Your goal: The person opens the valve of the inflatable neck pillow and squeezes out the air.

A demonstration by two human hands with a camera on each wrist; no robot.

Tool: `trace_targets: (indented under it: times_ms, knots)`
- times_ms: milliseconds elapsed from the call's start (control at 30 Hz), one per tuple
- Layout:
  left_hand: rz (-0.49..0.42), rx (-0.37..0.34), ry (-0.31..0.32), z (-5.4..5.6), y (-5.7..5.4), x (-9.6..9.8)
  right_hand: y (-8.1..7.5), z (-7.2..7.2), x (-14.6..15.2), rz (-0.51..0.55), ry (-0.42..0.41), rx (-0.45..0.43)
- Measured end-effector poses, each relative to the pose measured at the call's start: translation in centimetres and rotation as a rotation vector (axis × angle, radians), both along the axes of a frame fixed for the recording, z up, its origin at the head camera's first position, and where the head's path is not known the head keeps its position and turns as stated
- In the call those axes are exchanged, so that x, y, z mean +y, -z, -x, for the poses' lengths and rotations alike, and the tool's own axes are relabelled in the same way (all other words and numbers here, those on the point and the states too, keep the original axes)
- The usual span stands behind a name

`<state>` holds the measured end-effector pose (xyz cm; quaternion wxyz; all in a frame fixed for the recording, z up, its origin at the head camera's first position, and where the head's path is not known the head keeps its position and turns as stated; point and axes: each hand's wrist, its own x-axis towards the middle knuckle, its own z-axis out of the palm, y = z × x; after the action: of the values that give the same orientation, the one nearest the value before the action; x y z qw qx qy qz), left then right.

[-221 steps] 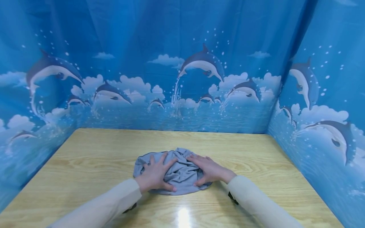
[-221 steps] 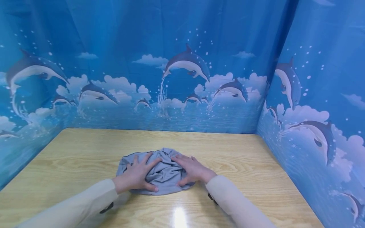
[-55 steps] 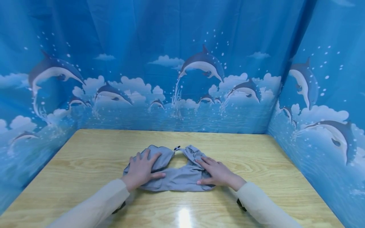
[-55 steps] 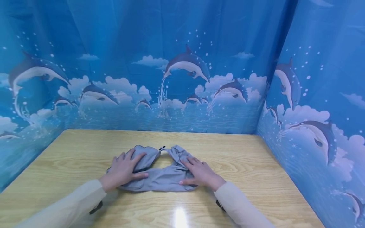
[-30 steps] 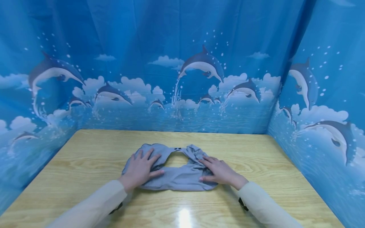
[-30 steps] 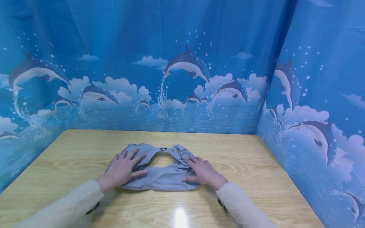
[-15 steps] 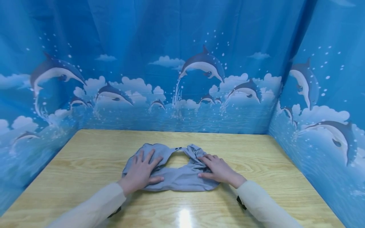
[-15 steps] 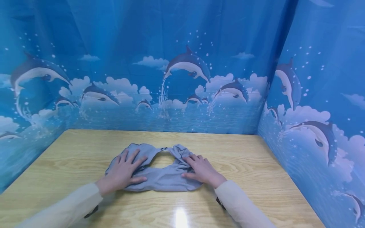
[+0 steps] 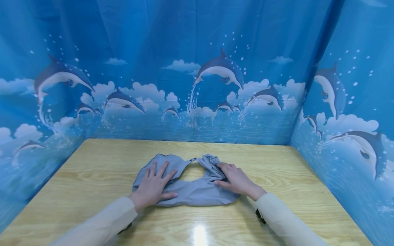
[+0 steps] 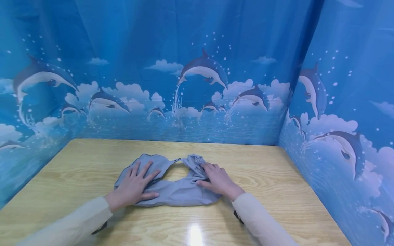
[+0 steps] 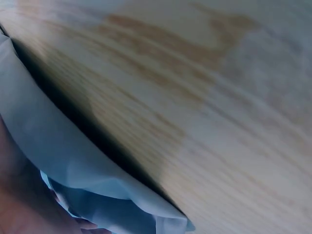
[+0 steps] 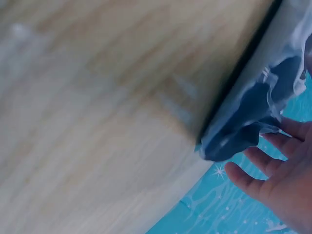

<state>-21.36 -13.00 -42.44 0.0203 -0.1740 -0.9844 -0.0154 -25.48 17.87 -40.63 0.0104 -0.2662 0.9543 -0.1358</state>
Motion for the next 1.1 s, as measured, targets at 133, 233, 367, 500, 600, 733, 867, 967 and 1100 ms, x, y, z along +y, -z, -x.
trace_targets:
  times_ms: [133,233,367,500,600,733,867,967,1100]
  knots:
    - [0.011,0.008,0.003,-0.1,-0.1,-0.1,-0.3,0.3,0.4,0.041,0.032,0.019]
    - [0.009,0.008,0.006,-0.1,-0.2,-0.1,-0.6,0.5,0.7,0.050,0.048,0.011]
    - [-0.001,0.014,0.015,-0.1,-0.3,-0.2,-0.8,0.9,1.0,0.048,0.063,-0.007]
    - [-0.012,0.023,0.021,-0.1,-0.3,-0.3,-0.8,1.3,1.3,0.045,0.085,-0.024]
    - [-0.014,0.036,0.022,0.0,-0.4,-0.4,-0.7,1.6,1.6,0.036,0.098,-0.025]
    - [0.006,0.055,0.011,0.1,-0.4,-0.4,-0.7,1.8,1.9,0.029,0.114,-0.023]
    - [0.040,0.063,-0.009,0.2,-0.4,-0.4,-0.6,2.2,2.1,0.029,0.134,-0.033]
    - [0.051,0.061,-0.024,0.4,-0.5,-0.2,-0.4,2.5,2.4,0.030,0.154,-0.044]
    - [0.042,0.049,-0.043,0.6,-0.7,-0.1,-0.1,2.8,2.7,0.031,0.174,-0.057]
